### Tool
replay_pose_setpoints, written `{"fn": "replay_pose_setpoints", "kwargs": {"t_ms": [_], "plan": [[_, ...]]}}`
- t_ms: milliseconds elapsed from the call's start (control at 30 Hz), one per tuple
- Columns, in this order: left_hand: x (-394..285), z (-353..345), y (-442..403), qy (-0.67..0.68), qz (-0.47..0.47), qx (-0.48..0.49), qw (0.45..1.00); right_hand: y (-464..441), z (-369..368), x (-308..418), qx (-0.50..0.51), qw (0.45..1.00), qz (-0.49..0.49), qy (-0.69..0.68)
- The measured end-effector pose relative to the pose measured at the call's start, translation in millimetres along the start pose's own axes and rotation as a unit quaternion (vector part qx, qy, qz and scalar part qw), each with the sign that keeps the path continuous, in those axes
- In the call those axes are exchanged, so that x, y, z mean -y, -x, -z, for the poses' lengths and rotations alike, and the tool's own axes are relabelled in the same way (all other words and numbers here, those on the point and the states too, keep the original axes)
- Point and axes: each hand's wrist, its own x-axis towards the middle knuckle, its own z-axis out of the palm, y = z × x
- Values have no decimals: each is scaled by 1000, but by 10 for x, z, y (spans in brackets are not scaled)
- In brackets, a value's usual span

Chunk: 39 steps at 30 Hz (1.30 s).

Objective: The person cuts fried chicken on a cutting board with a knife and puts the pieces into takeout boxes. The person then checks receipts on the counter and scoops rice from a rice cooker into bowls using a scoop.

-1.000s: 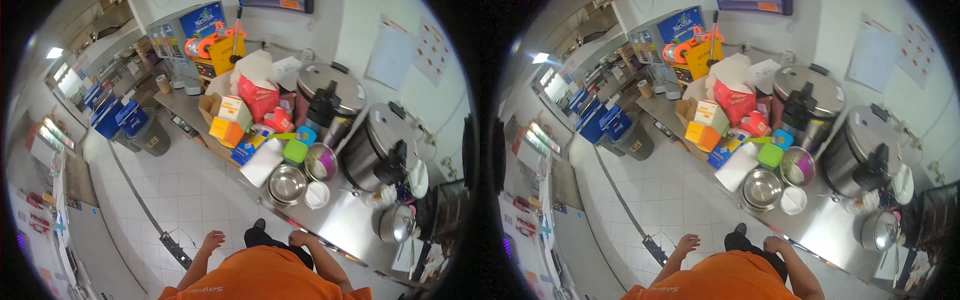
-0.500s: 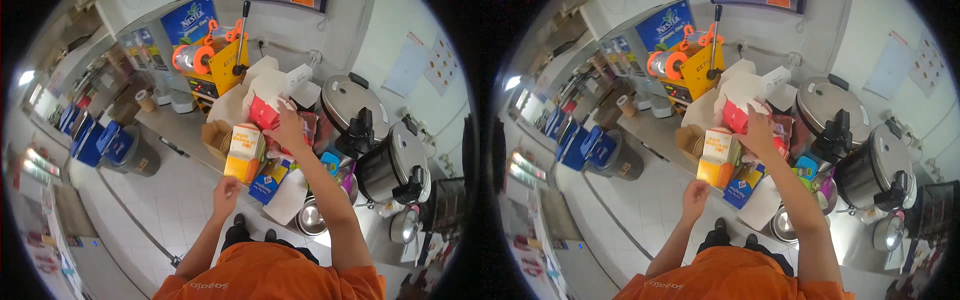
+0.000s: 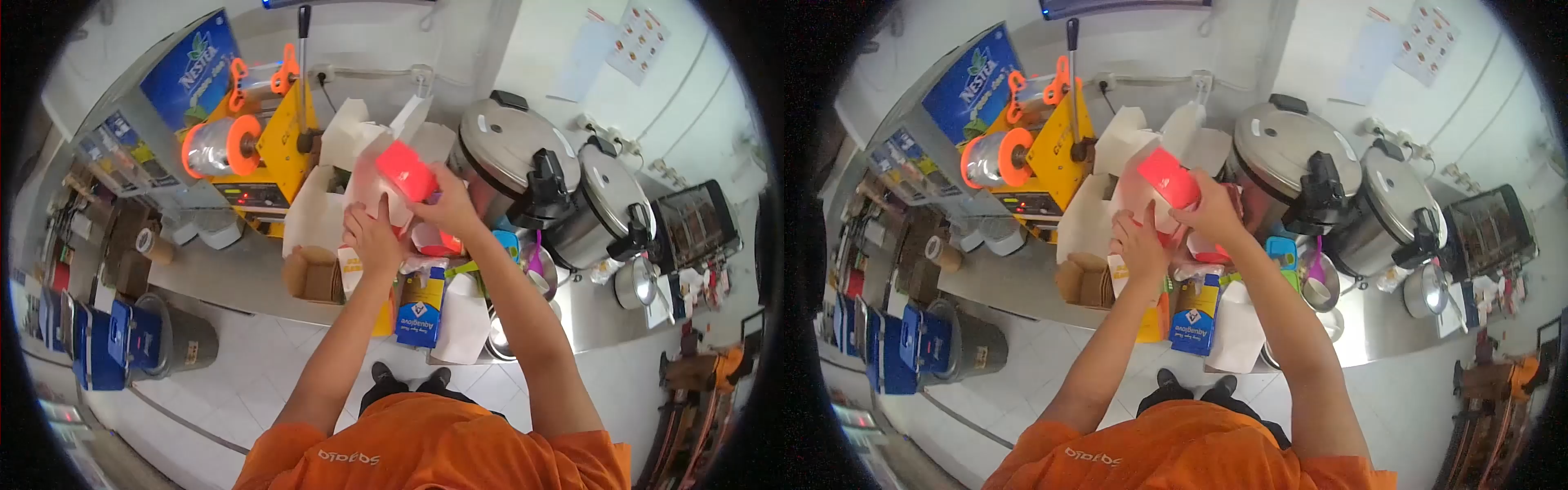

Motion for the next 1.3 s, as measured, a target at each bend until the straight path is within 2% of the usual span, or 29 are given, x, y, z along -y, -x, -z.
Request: {"fn": "replay_pose_setpoints", "kwargs": {"t_ms": [33, 67, 133, 200, 233, 300, 333, 400, 433, 500, 533, 567, 600, 633, 800, 900, 967, 1067, 1100, 1167, 1233, 1300], "plan": [[47, -131, -31, -3, -19, -9, 1000, 25, 209, 259, -5, 997, -58, -43], [-94, 179, -72, 19, 4, 50, 999, 117, 396, 497, -4, 996, -69, -58], [95, -78, -85, -53, -61, 31, 996, 526, 770, 966, -19, 992, -96, -84], [-44, 82, -75, -22, -120, -17, 992, 1095, 1147, 1294, 10, 992, -45, 119], [-93, 176, -66, 12, -125, 1, 992, 1420, 1282, 1469, 17, 969, -55, 242], [-327, 503, 100, 77, -165, 8, 983, 2009, 1495, 1520, 41, 966, -73, 246], [-466, 755, 229, 110, -197, -10, 974, 2300, 1596, 1565, 62, 946, -153, 279], [-742, 1238, 535, 131, -273, 14, 953, 2785, 1817, 1564, 17, 933, -250, 257], [-752, 1267, 762, 186, -290, 45, 938, 3041, 1943, 1483, -3, 922, -289, 259], [-999, 1418, 1101, 314, -312, 216, 870, 3514, 2221, 1373, -34, 914, -304, 266], [-1196, 1442, 1262, 324, -370, 258, 832, 3744, 2367, 1307, -21, 907, -324, 270], [-1553, 1321, 1600, 350, -433, 336, 760, 4056, 2594, 1264, -5, 885, -367, 285], [-1815, 1254, 1785, 368, -439, 379, 727, 4187, 2741, 1245, -23, 892, -375, 251], [-2080, 1211, 1978, 376, -446, 379, 718, 4336, 2900, 1231, -42, 899, -380, 215], [-3105, 842, 2619, 389, -485, 394, 677, 5080, 3649, 838, -73, 874, -400, 266], [-3590, 623, 2820, 373, -512, 347, 691, 5320, 4114, 579, -101, 889, -388, 222], [-3828, 390, 2913, 368, -510, 359, 690, 5351, 4347, 381, -87, 893, -387, 214], [-4150, 41, 2974, 332, -528, 362, 693, 5429, 4458, -435, -120, 866, -380, 303], [-4258, -31, 2988, 385, -489, 329, 710, 5441, 4484, -681, -137, 854, -382, 325], [-4467, -206, 2993, 486, -404, 252, 733, 5485, 4506, -1126, -108, 841, -388, 362], [-4792, -524, 2735, 498, -341, 140, 785, 5541, 4520, -1608, -90, 826, -403, 384], [-5369, -681, 2294, 418, -239, 103, 870, 5619, 4396, -1970, -70, 815, -426, 387]]}}
